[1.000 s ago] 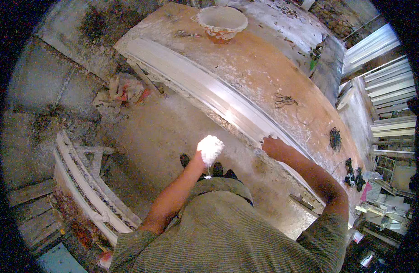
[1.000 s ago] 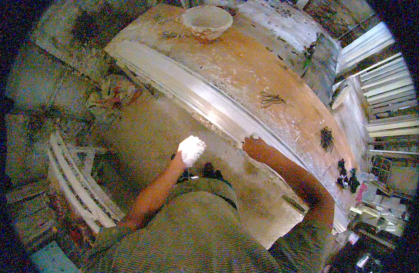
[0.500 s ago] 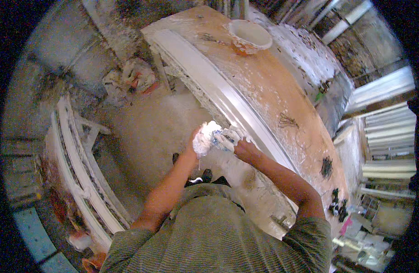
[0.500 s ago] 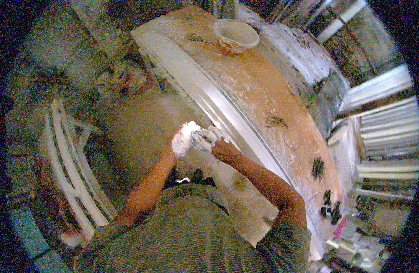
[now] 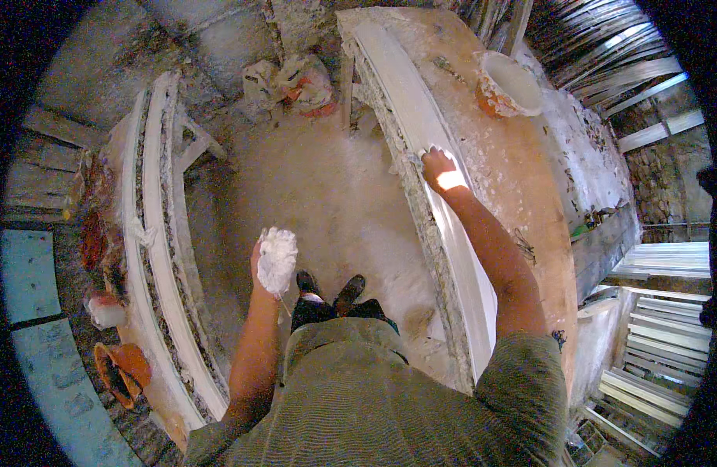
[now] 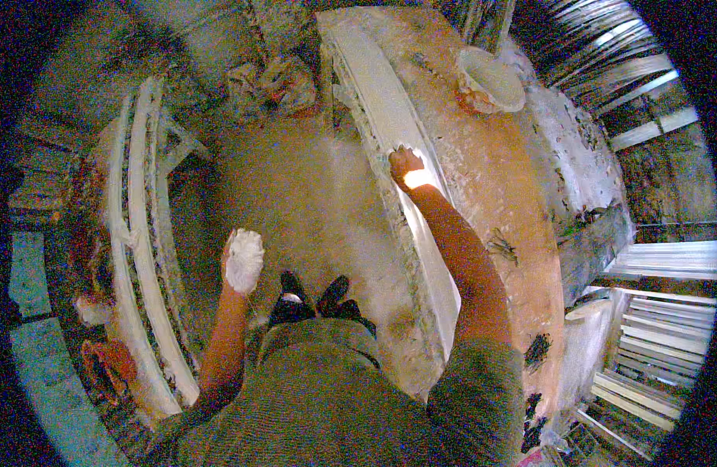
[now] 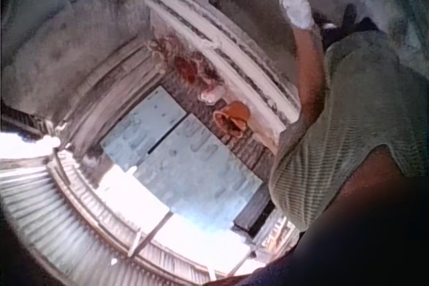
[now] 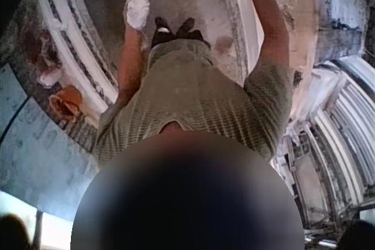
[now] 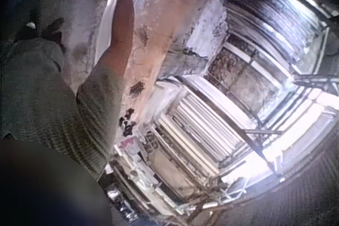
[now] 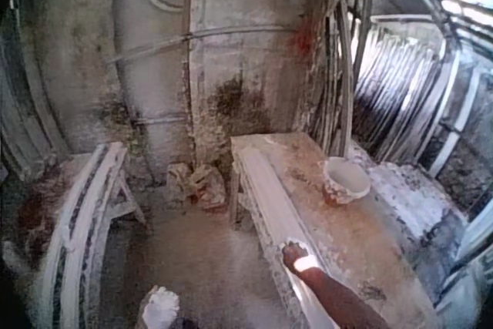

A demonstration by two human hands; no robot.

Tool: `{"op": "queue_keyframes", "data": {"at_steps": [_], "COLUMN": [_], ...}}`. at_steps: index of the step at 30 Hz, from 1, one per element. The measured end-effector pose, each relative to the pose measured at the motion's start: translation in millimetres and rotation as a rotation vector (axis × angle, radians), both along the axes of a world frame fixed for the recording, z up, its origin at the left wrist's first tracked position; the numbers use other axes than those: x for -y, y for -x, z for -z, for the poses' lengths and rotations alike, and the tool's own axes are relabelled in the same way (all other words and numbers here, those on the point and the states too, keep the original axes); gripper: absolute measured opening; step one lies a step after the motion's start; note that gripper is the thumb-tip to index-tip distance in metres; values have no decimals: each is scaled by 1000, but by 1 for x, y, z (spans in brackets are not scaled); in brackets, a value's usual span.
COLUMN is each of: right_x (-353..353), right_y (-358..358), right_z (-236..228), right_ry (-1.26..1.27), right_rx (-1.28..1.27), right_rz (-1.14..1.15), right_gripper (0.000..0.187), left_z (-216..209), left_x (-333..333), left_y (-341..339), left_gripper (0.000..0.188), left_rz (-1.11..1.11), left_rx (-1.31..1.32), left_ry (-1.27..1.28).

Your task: The person repeatedly wipes a long white wooden molding with a white cloth, moving along its length and returning to earlier sections. The person also wipes the workbench surface and floor nearby. A second person is visible in the background but not interacting with the task.

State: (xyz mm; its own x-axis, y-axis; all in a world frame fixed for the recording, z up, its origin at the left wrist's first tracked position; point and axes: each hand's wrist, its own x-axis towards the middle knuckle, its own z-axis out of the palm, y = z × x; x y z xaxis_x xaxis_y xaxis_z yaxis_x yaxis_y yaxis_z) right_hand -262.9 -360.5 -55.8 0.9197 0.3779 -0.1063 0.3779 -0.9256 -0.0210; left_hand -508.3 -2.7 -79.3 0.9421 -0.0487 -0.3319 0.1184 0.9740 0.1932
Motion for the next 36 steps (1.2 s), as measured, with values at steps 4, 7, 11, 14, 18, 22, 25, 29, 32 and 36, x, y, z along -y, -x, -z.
{"op": "queue_keyframes", "data": {"at_steps": [4,7,11,14,18,22,25,29,32,36], "right_x": [4,18,48,78,120,167,201,243,268,279], "right_y": [8,31,98,175,296,413,502,610,655,654], "right_z": [0,4,4,0,-2,-8,-11,-18,-26,-44], "right_ry": [9,-26,-17,-62,24,123,178,168,346,331], "right_rx": [-7,41,-51,-15,-177,-228,-286,-353,-569,-592], "right_rz": [-47,-55,41,65,177,253,307,360,370,314], "right_gripper": [15,11,10,12,18,22,20,20,17,19], "left_z": [11,18,14,6,0,17,39,51,38,24], "left_x": [-12,-10,7,25,47,78,101,136,152,181], "left_y": [50,70,82,88,117,164,198,223,240,243], "left_gripper": [27,27,27,27,28,27,24,13,10,12], "left_rz": [-91,-156,-71,-23,138,172,225,442,227,183], "left_rx": [-57,-165,-150,-124,26,-53,-70,945,1261,1253], "left_ry": [-47,-91,-125,-113,-84,2,-89,-2365,-2743,-2963]}}
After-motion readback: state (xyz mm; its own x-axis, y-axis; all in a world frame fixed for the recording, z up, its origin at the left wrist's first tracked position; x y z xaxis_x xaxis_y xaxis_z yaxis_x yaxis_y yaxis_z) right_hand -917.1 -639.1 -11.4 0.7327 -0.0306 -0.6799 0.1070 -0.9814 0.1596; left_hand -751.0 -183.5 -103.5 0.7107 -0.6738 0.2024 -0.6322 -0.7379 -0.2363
